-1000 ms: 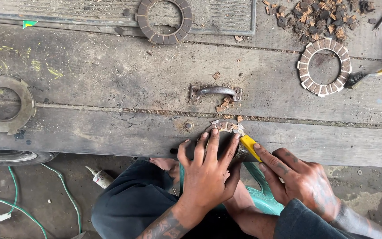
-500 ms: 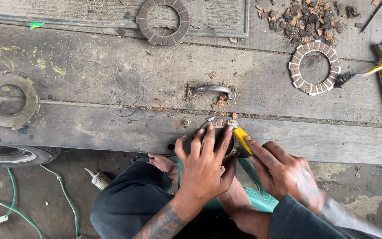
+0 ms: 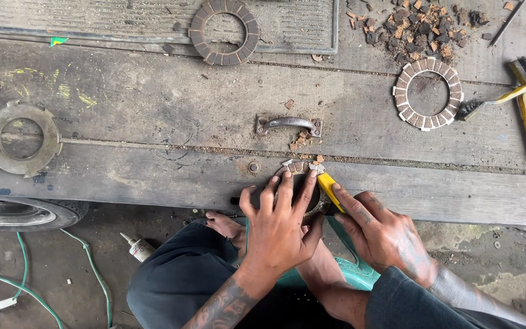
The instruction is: Scraping debris and old friction material from a motorcycle clutch plate using a utility knife.
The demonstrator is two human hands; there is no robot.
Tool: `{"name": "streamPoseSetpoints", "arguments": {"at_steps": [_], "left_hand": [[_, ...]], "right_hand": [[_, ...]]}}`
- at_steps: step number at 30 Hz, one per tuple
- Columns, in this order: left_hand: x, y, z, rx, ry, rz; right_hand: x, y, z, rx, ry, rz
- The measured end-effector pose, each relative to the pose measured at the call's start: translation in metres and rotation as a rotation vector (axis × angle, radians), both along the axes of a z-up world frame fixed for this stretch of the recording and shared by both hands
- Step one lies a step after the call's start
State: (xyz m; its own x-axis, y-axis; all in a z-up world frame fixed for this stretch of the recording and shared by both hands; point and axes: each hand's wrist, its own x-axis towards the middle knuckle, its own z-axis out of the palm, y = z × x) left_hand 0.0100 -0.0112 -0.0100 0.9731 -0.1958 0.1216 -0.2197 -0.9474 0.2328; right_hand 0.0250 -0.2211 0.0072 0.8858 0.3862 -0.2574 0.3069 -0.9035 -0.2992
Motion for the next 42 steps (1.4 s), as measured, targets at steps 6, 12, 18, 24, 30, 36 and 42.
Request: {"name": "streamPoseSetpoints", "arguments": {"at_steps": [6,12,18,24,30,36,42], "left_hand": [[-0.007,-0.005,-0.009,-0.024,-0.081,0.029],[-0.004,-0.004,-0.004,-0.063,-0.100,0.028],[-0.005,-0.004,-0.007,-0.094,-0.100,0.026],[-0.004,-0.004,-0.009,-0.106,-0.086,0.036],[0.000,-0.002,-0.003,-0.020,-0.018,0.030],[0.001,0.001,-0.003,-0.027,-0.012,0.006],[0.002,0.000,-0.004,-0.052,-0.015,0.012]], "right_hand": [[-0.001,-0.012,0.007,0.028,-0.076,0.024],[0.002,-0.016,0.007,0.041,-0.169,0.104],[0.007,-0.016,0.011,0.019,-0.165,0.145],[0.013,-0.012,0.014,0.054,-0.177,0.165],[0.017,-0.002,0.019,-0.038,-0.156,0.128],[0.008,-0.005,0.006,-0.037,-0.179,0.111],[0.004,0.006,-0.001,-0.130,0.020,-0.008]]}}
